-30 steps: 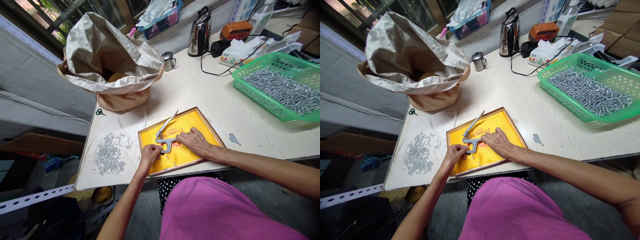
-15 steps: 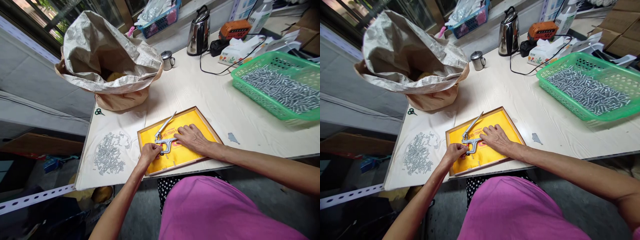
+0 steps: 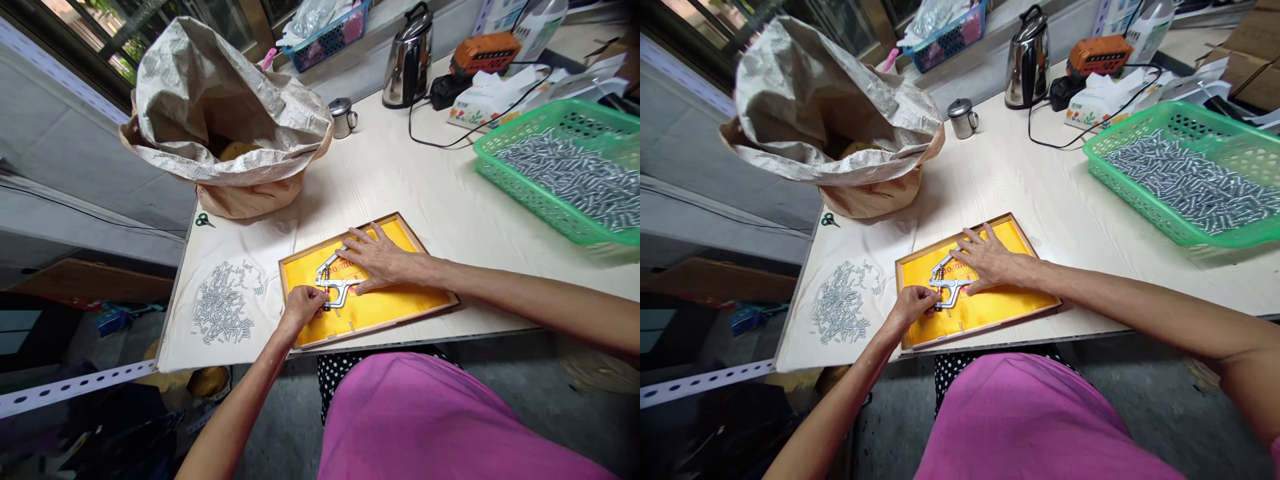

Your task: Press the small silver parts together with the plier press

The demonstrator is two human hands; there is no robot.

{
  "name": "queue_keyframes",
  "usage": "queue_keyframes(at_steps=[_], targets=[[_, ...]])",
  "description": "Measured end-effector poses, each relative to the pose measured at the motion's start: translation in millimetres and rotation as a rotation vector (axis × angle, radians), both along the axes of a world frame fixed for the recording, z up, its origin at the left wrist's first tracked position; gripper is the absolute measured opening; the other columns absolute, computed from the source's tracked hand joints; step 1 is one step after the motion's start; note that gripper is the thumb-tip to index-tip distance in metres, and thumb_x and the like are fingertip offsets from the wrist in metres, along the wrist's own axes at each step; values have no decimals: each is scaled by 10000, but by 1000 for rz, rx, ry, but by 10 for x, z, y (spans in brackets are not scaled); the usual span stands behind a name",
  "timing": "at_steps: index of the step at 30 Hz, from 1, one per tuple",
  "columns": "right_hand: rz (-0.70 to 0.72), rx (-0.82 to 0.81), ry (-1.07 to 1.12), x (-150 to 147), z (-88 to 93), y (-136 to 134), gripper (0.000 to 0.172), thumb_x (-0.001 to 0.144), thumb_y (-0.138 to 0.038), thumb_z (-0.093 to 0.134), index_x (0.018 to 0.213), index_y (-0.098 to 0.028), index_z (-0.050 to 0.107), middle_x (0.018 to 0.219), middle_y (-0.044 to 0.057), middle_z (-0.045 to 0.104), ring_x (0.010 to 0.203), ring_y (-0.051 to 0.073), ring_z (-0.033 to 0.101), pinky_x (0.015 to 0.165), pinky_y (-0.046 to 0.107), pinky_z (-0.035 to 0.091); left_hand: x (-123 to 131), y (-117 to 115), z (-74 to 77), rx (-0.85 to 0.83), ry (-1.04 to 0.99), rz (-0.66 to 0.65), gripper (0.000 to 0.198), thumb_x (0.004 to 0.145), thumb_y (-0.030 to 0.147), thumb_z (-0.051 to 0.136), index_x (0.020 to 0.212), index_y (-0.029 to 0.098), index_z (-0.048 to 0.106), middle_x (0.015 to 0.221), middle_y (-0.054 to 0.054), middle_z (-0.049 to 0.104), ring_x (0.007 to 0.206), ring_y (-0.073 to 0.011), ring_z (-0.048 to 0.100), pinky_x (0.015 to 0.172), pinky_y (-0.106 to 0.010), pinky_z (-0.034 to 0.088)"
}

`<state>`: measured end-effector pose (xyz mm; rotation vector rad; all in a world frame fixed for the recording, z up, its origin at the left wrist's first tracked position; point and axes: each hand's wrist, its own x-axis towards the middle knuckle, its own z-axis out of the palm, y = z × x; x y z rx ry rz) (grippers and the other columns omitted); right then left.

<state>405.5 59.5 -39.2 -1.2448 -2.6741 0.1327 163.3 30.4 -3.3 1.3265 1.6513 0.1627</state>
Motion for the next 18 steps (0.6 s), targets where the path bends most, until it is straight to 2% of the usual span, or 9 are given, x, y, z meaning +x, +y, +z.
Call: queue_keyframes(at_steps=[3, 7, 11, 15, 16, 18], targets=[[-36, 1, -6, -10, 0, -46, 893, 741, -733, 655, 1414, -172, 480, 1443, 201, 486, 1322, 420, 365, 1012, 570, 315, 3, -3, 7, 1, -16, 4, 281, 788, 211, 648, 519, 161, 583, 456, 30, 560, 431, -90, 529, 485, -193, 422], [-71, -10, -33, -33, 61, -72, 902, 738, -747, 657, 1376, -129, 503, 1300, 209, 568, 1152, 372, 473, 979, 540, 318, 16, -2, 10, -3, -22, 22, 245, 782, 206, 655, 547, 157, 608, 467, 31, 568, 437, -92, 532, 492, -196, 436], [-52, -7, -21, -45, 79, -63, 841, 768, -725, 646, 1354, -136, 517, 1205, 181, 597, 1066, 333, 487, 982, 525, 277, 16, 21, -11, -20, -15, 38, 231, 791, 195, 647, 566, 151, 618, 478, 28, 569, 445, -96, 532, 512, -210, 463], [-53, -30, 3, -34, 50, -72, 760, 822, -684, 618, 1336, -132, 531, 1184, 171, 598, 1042, 316, 488, 969, 516, 252, -18, -7, -25, -17, 33, -17, 248, 823, 242, 633, 595, 145, 626, 510, 8, 576, 492, -120, 559, 547, -235, 475], [-52, -35, 10, -30, 46, -80, 743, 833, -673, 614, 1333, -130, 534, 1175, 169, 600, 1037, 314, 486, 962, 512, 249, -20, -36, -19, 28, 77, -42, 252, 833, 266, 632, 612, 144, 633, 546, -6, 595, 529, -133, 580, 574, -248, 485], [-43, -40, 29, -28, 51, -108, 698, 855, -637, 611, 1327, -128, 536, 1150, 164, 606, 1019, 307, 484, 940, 495, 252, 1, -118, 5, 230, 194, -101, 214, 844, 308, 644, 714, 140, 673, 714, -50, 661, 679, -172, 637, 687, -293, 520]])
